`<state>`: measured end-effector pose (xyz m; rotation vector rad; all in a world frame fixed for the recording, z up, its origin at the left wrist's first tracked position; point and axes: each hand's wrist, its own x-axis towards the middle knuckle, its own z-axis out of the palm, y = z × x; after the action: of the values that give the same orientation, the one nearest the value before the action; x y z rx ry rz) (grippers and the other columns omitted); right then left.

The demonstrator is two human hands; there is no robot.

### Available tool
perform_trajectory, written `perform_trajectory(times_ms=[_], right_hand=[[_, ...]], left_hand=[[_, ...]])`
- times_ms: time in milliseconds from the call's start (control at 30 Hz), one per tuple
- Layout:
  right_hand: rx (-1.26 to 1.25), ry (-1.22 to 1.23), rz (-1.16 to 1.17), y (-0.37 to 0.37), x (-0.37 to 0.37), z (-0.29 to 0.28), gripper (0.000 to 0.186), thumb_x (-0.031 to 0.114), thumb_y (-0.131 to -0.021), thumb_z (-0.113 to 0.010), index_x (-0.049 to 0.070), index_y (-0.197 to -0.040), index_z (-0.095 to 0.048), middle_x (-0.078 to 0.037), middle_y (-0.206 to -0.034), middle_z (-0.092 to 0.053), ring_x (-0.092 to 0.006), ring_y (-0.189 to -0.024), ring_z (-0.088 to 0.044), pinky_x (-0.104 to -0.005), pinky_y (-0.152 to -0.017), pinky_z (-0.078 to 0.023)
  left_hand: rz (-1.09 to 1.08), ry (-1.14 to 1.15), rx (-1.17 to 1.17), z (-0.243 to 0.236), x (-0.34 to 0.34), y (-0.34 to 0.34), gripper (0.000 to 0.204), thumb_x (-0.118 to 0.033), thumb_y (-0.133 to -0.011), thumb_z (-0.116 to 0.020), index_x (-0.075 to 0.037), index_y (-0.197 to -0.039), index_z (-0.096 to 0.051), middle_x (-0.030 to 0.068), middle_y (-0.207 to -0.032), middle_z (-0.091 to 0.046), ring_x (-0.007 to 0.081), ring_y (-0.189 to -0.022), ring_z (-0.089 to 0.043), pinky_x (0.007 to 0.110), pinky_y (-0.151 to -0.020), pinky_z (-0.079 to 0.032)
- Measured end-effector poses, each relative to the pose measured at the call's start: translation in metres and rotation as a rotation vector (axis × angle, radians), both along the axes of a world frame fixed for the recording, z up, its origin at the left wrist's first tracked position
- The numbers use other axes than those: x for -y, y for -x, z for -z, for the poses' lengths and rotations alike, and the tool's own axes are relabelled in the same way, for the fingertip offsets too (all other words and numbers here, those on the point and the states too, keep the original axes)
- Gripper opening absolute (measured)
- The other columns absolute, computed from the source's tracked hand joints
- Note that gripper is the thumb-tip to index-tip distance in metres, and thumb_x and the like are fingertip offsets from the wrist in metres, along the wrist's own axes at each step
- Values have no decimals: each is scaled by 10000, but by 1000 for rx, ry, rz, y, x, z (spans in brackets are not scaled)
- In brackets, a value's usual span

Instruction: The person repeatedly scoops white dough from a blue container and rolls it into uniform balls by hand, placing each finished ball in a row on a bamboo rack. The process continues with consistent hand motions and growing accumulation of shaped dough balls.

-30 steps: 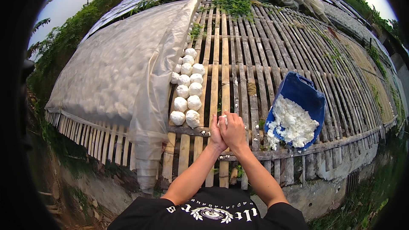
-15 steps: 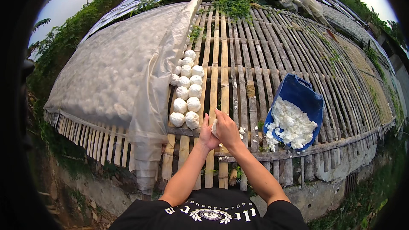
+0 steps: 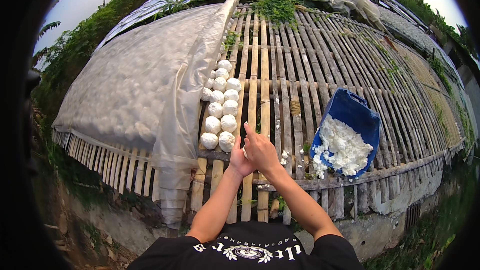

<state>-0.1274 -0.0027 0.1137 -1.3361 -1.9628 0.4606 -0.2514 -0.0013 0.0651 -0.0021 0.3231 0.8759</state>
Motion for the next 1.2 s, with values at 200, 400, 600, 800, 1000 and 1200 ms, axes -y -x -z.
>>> perform_trajectory(times_ms=[200, 400, 600, 800, 1000, 1200], right_hand=[[327, -172, 175, 15, 11, -1, 654, 449, -1093, -563, -59, -1505, -548, -250, -1554, -568, -420, -1448, -534, -559, -1159, -422], [53, -40, 83, 8, 2, -6, 204, 194, -1006, -683, 26, -1109, -737, -169, -1062, -732, -403, -997, -692, -494, -932, -550], [69, -305, 45, 9, 17, -16, 314, 243, -1028, -709, -7, -1216, -715, -195, -1215, -728, -420, -1174, -669, -509, -1029, -516], [-63, -57, 80, 12, 8, -14, 299, 224, -1030, -710, -38, -1172, -734, -226, -1144, -751, -410, -1040, -735, -473, -910, -598], [47, -322, 16, 10, 12, -16, 386, 285, -988, -745, -16, -1228, -717, -215, -1174, -743, -405, -1106, -696, -466, -984, -538], [-33, -120, 96, 14, 8, -20, 288, 236, -966, -765, -11, -1114, -755, -197, -1078, -754, -396, -1006, -727, -474, -888, -588]], left_hand=[[-239, -82, -262, 10, 1, -25, 587, -595, -1133, -415, -131, -1430, -616, 111, -1438, -668, 273, -1304, -649, 445, -1120, -522], [-81, -103, 66, 22, -1, -4, 597, -597, -1142, -395, -115, -1423, -606, 115, -1445, -646, 268, -1333, -631, 457, -1121, -521], [-85, -75, -76, 34, -10, -3, 668, -676, -1108, -408, -130, -1452, -579, 121, -1480, -615, 280, -1362, -601, 473, -1152, -504], [-170, -51, -170, 19, 6, -14, 716, -729, -1082, -424, -133, -1447, -577, 99, -1426, -645, 278, -1304, -640, 467, -1113, -531], [-85, -10, -218, -12, 11, -6, 785, -780, -1047, -442, -142, -1492, -548, 104, -1473, -614, 297, -1371, -599, 465, -1167, -492], [-143, -102, -110, -19, 17, -4, 783, -749, -1076, -381, -109, -1491, -557, 126, -1508, -601, 310, -1402, -578, 484, -1199, -465]])
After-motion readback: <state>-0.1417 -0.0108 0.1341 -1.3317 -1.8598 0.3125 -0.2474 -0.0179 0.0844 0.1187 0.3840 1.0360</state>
